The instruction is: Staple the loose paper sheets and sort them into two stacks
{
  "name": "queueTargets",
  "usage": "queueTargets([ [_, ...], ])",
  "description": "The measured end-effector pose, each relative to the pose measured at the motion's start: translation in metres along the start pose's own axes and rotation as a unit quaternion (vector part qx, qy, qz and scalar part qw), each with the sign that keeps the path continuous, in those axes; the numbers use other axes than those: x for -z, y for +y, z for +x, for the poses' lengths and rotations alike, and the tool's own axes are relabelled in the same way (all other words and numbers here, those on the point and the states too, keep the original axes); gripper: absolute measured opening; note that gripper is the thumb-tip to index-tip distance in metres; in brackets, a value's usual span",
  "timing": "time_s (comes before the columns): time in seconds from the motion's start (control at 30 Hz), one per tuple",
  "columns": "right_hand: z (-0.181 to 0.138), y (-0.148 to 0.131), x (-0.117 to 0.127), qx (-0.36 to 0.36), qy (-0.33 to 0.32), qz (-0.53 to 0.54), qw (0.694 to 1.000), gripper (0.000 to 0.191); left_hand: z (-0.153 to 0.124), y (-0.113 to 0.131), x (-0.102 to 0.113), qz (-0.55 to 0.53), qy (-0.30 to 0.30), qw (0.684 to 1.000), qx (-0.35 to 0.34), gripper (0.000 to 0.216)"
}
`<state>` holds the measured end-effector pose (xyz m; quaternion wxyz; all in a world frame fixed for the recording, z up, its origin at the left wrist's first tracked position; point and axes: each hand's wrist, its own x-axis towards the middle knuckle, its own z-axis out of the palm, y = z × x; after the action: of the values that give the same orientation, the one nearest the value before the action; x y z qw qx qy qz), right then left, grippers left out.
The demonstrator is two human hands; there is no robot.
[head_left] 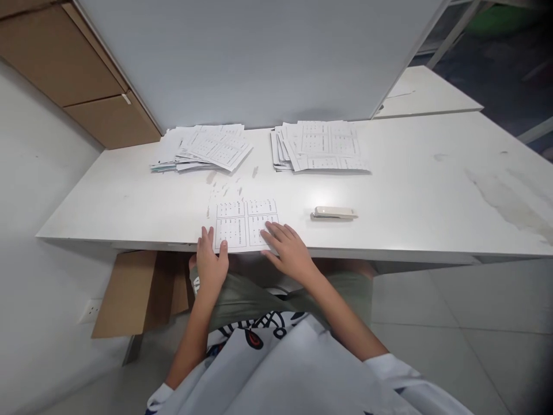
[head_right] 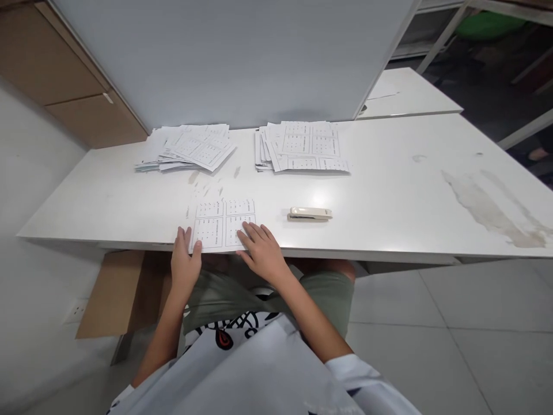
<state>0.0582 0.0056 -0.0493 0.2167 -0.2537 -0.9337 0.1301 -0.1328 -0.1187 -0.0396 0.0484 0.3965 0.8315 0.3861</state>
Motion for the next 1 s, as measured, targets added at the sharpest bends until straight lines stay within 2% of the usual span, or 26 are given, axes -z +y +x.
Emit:
queueTargets([
  [0.03, 0.001, 0.000, 0.001, -0.003, -0.003, -0.002, 1.000, 0.046, -0.003, 0.001, 0.001, -0.022, 0.012, 1.000, -0.012, 0.065],
  [0.1, 0.002, 0.000, 0.000, -0.013, -0.005, -0.008, 1.000, 0.045, -0.013, 0.003, -0.002, -0.076, 0.076, 0.994, -0.018, 0.060],
  [0.17, 0.004, -0.001, -0.002, -0.018, -0.001, -0.012, 1.000, 0.044, -0.026, 0.007, -0.011, -0.162, 0.136, 0.977, 0.028, 0.051],
  [0.2, 0.004, -0.002, -0.003, -0.016, 0.002, -0.013, 1.000, 0.043, -0.032, 0.010, -0.017, -0.217, 0.139, 0.964, 0.071, 0.045],
  [0.27, 0.005, -0.002, -0.005, -0.007, 0.006, -0.015, 1.000, 0.043, -0.044, 0.018, -0.031, -0.331, 0.093, 0.925, 0.163, 0.037],
  [0.33, 0.005, -0.003, -0.007, 0.000, 0.008, -0.019, 1.000, 0.044, -0.051, 0.028, -0.042, -0.421, 0.040, 0.878, 0.226, 0.037],
  [0.43, 0.003, -0.002, -0.005, 0.010, 0.011, -0.023, 1.000, 0.045, -0.053, 0.044, -0.050, -0.487, -0.022, 0.838, 0.246, 0.041],
  [0.5, 0.002, -0.001, -0.002, 0.031, 0.009, -0.015, 0.999, 0.043, -0.048, 0.051, -0.051, -0.488, -0.065, 0.836, 0.243, 0.044],
  [0.57, 0.002, 0.000, 0.001, 0.049, 0.008, 0.004, 0.999, 0.042, -0.040, 0.054, -0.050, -0.480, -0.079, 0.836, 0.255, 0.046],
  [0.73, 0.006, -0.001, 0.005, 0.055, 0.017, 0.035, 0.998, 0.043, -0.029, 0.050, -0.050, -0.490, -0.067, 0.824, 0.275, 0.046],
  [0.87, 0.007, -0.003, 0.004, 0.069, 0.018, 0.042, 0.997, 0.043, -0.030, 0.046, -0.051, -0.497, -0.043, 0.820, 0.280, 0.048],
  [1.0, 0.003, -0.001, 0.002, 0.061, 0.025, 0.040, 0.997, 0.039, -0.032, 0.046, -0.050, -0.486, -0.050, 0.823, 0.288, 0.051],
])
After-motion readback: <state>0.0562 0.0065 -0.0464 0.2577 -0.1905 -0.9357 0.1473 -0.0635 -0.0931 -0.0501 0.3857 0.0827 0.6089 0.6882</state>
